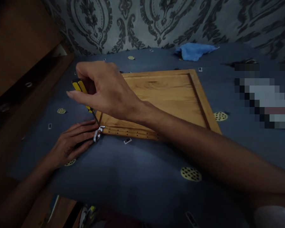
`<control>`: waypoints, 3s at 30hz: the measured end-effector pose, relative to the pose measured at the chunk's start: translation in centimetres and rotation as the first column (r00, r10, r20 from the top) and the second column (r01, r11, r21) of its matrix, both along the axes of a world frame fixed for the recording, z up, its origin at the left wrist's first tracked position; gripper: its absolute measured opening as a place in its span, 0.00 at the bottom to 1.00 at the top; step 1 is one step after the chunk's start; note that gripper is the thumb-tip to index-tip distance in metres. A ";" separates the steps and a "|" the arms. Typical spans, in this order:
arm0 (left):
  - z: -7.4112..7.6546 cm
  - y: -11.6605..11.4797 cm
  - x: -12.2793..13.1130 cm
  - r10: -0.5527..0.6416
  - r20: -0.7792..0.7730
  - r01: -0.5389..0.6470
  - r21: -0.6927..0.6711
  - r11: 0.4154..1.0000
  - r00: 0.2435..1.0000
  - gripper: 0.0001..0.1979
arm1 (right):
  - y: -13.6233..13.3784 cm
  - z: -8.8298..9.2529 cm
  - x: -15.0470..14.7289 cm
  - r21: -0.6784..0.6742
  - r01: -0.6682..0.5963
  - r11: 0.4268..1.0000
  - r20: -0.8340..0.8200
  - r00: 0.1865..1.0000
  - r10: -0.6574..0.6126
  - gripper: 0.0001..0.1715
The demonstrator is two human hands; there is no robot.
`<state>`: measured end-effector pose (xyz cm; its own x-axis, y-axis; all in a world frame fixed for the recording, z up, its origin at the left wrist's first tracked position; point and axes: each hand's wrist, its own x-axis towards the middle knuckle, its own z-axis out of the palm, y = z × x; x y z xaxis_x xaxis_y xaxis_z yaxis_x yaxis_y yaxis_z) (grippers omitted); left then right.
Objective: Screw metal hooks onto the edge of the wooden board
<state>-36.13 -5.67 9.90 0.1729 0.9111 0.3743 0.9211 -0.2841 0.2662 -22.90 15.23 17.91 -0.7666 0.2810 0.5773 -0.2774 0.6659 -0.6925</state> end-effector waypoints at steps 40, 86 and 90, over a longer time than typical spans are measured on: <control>0.3 0.2 0.2 0.001 -0.030 0.000 0.010 1.000 1.000 0.14 | -0.7 -1.7 -0.4 -0.027 -0.091 0.996 -0.073 0.993 0.088 0.23; -0.1 0.1 0.1 0.003 0.006 -0.003 -0.002 1.000 1.000 0.14 | -1.2 -2.4 -0.4 -0.057 0.029 0.998 -0.117 0.993 -0.036 0.27; -0.1 0.1 0.1 0.003 0.009 -0.004 0.008 1.000 1.000 0.13 | -1.2 -2.6 -0.5 -0.086 -0.003 0.996 -0.135 0.991 -0.008 0.26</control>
